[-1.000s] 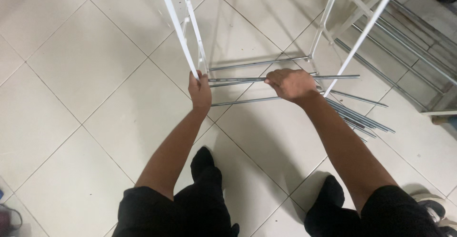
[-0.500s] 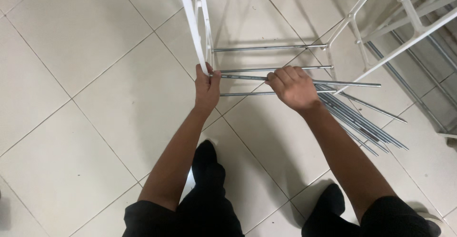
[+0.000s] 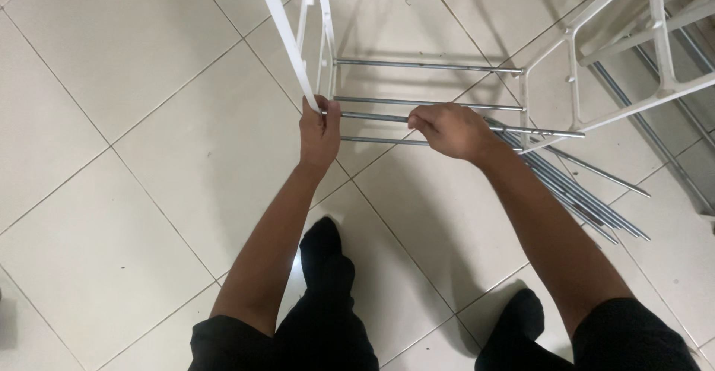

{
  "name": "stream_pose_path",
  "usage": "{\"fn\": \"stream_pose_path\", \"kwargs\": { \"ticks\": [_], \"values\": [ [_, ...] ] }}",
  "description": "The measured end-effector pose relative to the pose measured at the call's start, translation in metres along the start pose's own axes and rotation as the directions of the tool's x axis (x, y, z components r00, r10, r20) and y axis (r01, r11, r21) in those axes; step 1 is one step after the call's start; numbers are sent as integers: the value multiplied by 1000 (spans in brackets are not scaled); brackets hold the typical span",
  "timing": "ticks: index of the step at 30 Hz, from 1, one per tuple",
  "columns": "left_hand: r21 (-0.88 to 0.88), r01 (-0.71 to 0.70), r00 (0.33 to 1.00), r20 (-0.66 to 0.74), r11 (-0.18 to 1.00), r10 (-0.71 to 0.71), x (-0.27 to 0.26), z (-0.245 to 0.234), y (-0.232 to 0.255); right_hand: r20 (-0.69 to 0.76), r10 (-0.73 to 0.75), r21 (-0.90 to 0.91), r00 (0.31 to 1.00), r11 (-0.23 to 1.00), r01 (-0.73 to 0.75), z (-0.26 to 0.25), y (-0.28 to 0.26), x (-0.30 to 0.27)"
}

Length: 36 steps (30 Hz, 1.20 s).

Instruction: The person inserts metal rods into the slots of a white plastic rack frame on the floor. They repeatedly pick up rods and place them horizontally between the frame sides, gradually filling the rack structure.

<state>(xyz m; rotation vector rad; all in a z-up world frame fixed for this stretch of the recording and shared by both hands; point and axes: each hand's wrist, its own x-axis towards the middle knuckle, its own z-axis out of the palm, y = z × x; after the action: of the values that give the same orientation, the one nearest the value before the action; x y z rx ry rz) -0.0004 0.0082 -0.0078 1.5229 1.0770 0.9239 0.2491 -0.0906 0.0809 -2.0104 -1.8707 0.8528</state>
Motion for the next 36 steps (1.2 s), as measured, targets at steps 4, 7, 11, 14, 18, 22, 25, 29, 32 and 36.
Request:
{"fn": "stream_pose_path", "kwargs": {
  "ticks": [4,7,11,14,18,22,25,29,32,36],
  "values": [
    [-52,-134,991,-7,990,134,1,-4,-7,-345,-387,-376,855,892,252,24,-12,-9],
    [-2,-101,993,67,995,101,-4,-7,-6,-371,-527,-530,765,796,291,37,-14,-9],
    [118,37,992,118,992,-50,-6,-11,4,-296,-453,-448,841,844,296,37,-16,0],
    [174,36,989,138,984,-61,-15,-13,9,0,-57,-77,998,995,57,27,-18,9],
    [155,74,985,144,985,-96,-17,-14,14,284,116,119,952,981,-155,13,-19,24],
    [180,103,981,142,978,-129,-9,-17,15,-108,-77,-33,991,997,74,28,-26,9],
    [151,129,983,113,980,-147,-2,-11,17,-426,-382,-362,820,903,232,41,-24,4],
    [188,86,986,126,978,-111,-2,-11,21,-478,-493,-485,727,838,249,51,-23,3],
    [211,83,980,160,974,-118,-3,-15,22,-320,-301,-248,898,942,227,47,-22,9],
    [256,124,953,237,959,-187,-3,-21,15,108,71,184,992,979,-90,33,-19,28]
  ]
}}
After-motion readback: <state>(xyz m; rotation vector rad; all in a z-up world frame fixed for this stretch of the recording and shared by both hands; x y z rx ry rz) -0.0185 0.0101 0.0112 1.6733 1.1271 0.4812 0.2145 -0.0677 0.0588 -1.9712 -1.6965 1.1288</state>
